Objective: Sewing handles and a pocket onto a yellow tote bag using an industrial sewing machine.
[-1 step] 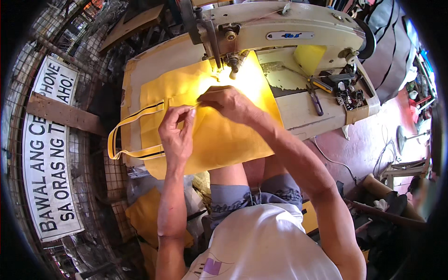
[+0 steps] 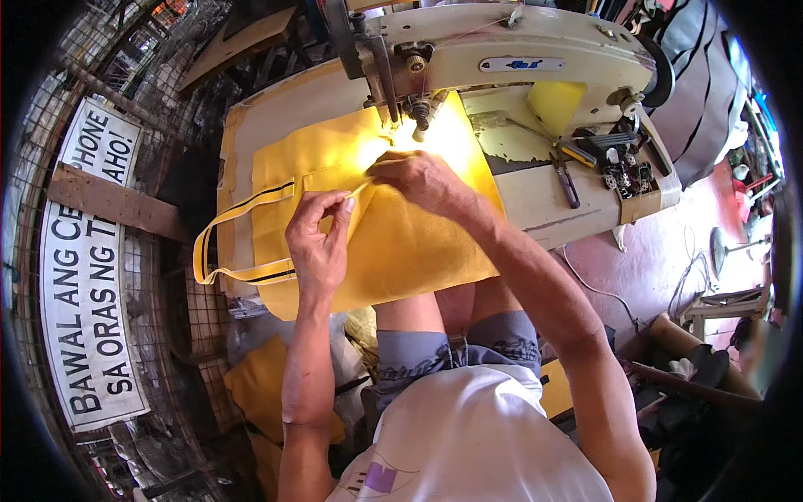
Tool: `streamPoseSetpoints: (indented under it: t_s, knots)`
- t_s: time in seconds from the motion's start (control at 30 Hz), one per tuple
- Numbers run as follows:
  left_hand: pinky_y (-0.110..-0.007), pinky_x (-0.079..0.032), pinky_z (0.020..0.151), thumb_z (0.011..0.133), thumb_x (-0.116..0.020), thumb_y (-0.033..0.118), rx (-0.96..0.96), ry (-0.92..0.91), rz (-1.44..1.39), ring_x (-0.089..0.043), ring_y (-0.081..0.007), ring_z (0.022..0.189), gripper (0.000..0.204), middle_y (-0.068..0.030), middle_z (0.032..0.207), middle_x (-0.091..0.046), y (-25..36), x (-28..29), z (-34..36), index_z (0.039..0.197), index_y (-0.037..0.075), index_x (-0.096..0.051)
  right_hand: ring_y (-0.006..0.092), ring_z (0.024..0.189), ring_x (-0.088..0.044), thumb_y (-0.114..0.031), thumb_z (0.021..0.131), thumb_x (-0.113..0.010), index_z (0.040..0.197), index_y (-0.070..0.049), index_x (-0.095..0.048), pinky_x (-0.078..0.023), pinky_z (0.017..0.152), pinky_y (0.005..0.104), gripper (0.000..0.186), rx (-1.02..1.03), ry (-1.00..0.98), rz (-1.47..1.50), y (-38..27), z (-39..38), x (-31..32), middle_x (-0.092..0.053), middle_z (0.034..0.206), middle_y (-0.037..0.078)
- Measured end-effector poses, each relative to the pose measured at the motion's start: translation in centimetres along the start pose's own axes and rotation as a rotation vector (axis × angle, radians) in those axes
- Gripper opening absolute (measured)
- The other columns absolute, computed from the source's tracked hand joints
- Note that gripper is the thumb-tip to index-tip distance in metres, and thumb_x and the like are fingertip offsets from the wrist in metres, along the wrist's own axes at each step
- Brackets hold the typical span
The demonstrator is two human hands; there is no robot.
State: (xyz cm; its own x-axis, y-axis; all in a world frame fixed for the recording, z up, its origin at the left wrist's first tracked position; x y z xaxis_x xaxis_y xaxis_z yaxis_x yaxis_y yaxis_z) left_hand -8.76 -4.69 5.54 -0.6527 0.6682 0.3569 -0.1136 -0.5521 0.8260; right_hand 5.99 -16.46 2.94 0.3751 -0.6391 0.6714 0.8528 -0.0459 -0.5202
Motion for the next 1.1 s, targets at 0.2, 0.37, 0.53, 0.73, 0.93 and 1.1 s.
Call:
streamPoseSetpoints:
  t_s: [0.2,0.37,0.53,0.73,0.93,1.1]
  knots:
    - [-0.037,-0.053,0.081,0.080,-0.078,0.002,-0.314,-0.330,0.139,-0.064,-0.0261,0.087,0.015,-0.0079,0.091,-0.067,0.7,-2.8,-2.1,0.094,0.005,-0.074,0.0279,0.092,-0.068,-0.018,0.091,-0.061,0.112,-0.014,-0.071,-0.053,0.077,0.0416,0.023,-0.063,-0.120,-0.322,0.7,-4.9,1.3,-0.071,0.105,0.009]
    - [-0.039,-0.049,0.087,0.079,-0.071,0.007,-0.442,-0.404,0.427,-0.059,-0.0264,0.094,0.015,-0.0067,0.095,-0.061,-0.2,-5.0,-4.7,0.095,0.005,-0.070,0.0319,0.110,-0.064,-0.005,0.084,-0.067,0.111,-0.001,-0.069,-0.051,0.097,0.0406,0.027,-0.077,0.043,-0.228,-2.5,-9.5,2.1,-0.069,0.116,0.013]
    - [-0.042,-0.049,0.090,0.076,-0.067,0.008,-0.496,-0.281,0.486,-0.059,-0.0272,0.096,0.020,-0.0089,0.096,-0.058,-0.6,-5.4,-6.3,0.095,0.003,-0.069,0.0339,0.111,-0.065,0.004,0.080,-0.070,0.103,0.000,-0.072,-0.054,0.093,0.0409,0.023,-0.134,0.156,-0.172,-3.0,-11.0,2.1,-0.070,0.112,0.014]
    - [-0.044,-0.048,0.096,0.076,-0.061,0.014,-0.516,-0.290,0.692,-0.059,-0.0313,0.105,0.034,-0.0148,0.106,-0.058,0.3,-5.6,-7.8,0.105,-0.004,-0.063,0.0318,0.103,-0.067,0.002,0.079,-0.074,0.100,-0.002,-0.073,-0.055,0.088,0.0400,0.021,-0.094,0.206,-0.212,-3.3,-10.6,1.6,-0.071,0.105,0.012]
    - [-0.043,-0.049,0.098,0.076,-0.062,0.013,-0.503,-0.241,0.696,-0.059,-0.0308,0.102,0.031,-0.0141,0.103,-0.055,0.3,-5.8,-8.0,0.103,-0.002,-0.063,0.0313,0.102,-0.067,0.003,0.082,-0.073,0.098,-0.001,-0.073,-0.055,0.088,0.0402,0.017,-0.082,0.173,-0.230,-3.9,-10.4,1.5,-0.071,0.103,0.012]
    - [-0.042,-0.049,0.094,0.073,-0.063,0.016,-0.577,-0.155,0.697,-0.057,-0.0286,0.097,0.021,-0.0125,0.094,-0.053,0.4,-5.6,-8.0,0.087,0.000,-0.064,0.0308,0.100,-0.068,0.001,0.081,-0.074,0.098,-0.001,-0.073,-0.055,0.088,0.0404,0.017,-0.048,0.168,-0.236,-4.0,-10.4,1.5,-0.071,0.101,0.012]
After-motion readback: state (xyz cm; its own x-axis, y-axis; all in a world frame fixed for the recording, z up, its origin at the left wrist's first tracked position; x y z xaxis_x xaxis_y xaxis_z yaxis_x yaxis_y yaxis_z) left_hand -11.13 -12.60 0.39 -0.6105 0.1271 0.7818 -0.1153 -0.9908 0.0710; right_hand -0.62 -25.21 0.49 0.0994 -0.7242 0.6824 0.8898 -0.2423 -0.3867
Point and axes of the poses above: each hand's wrist, its own z-axis towards the middle knuckle, its own x-axis out of the back of the hand, y = z × x, the point moved 3 cm from there along z, towards the middle knuckle
